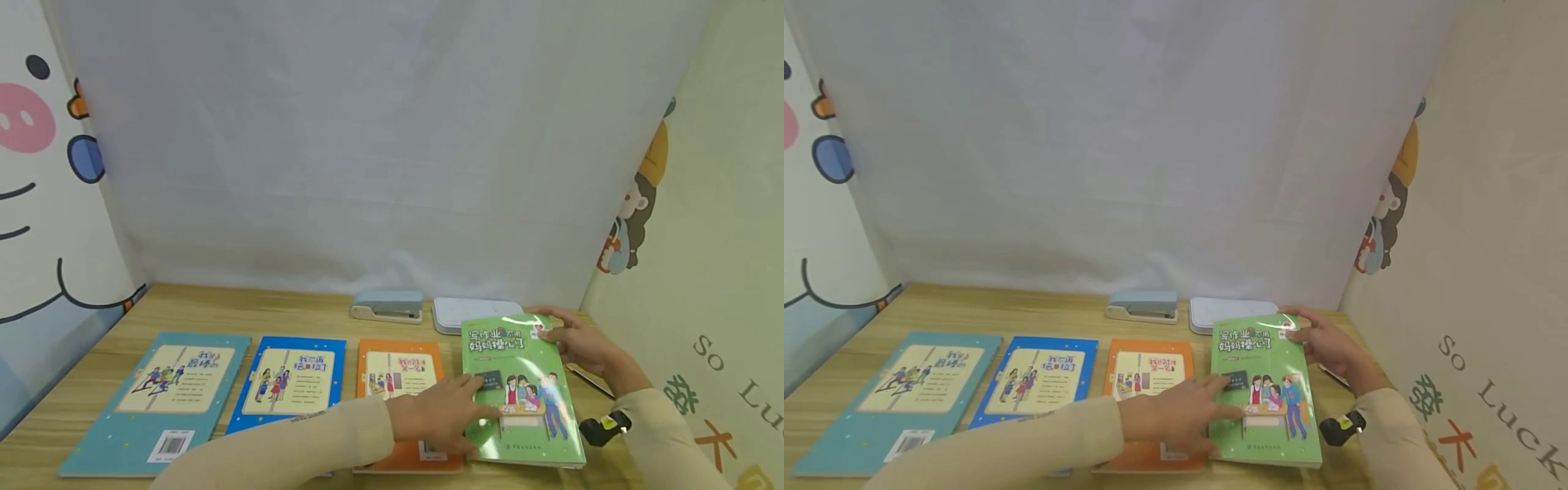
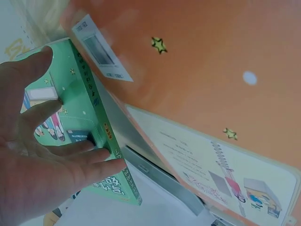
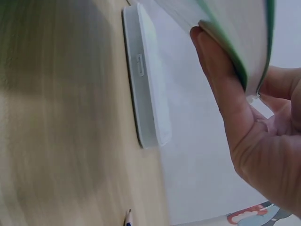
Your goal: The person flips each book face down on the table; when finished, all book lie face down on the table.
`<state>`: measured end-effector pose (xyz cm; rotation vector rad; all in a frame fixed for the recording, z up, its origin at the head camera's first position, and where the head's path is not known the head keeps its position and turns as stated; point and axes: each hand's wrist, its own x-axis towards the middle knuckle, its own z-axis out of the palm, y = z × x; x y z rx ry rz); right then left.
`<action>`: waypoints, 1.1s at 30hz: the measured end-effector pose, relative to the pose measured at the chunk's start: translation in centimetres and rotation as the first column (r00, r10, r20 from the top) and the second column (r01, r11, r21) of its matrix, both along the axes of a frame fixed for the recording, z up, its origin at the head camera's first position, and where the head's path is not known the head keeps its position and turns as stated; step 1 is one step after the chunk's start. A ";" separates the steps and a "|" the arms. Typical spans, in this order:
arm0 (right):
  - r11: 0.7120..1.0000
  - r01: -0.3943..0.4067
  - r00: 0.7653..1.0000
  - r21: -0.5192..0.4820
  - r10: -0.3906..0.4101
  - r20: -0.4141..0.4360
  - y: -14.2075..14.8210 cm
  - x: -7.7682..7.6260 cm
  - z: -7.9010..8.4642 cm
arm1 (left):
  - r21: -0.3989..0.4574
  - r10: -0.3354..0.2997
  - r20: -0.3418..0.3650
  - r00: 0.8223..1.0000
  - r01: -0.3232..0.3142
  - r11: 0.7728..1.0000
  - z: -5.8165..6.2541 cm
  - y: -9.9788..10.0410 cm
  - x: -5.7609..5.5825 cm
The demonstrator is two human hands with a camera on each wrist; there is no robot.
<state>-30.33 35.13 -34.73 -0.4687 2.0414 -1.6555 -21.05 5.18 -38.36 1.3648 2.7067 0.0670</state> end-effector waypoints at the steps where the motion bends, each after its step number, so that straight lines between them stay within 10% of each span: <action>1: 1.000 -0.003 1.000 -0.003 0.003 -0.010 -0.1 0.0 0.3 | 0.004 0.002 -0.027 1.000 -0.002 1.000 0.1 0.0 0.0; 16: 0.985 0.161 0.981 -0.062 -0.167 -0.100 -2.4 0.3 3.6 | 0.269 0.030 -0.136 0.990 0.008 0.963 2.3 1.1 -0.8; 33: 0.915 0.393 0.913 -0.088 -0.400 -0.079 -5.1 1.4 4.0 | 0.344 0.090 -0.229 0.969 -0.006 0.939 1.1 2.4 -0.2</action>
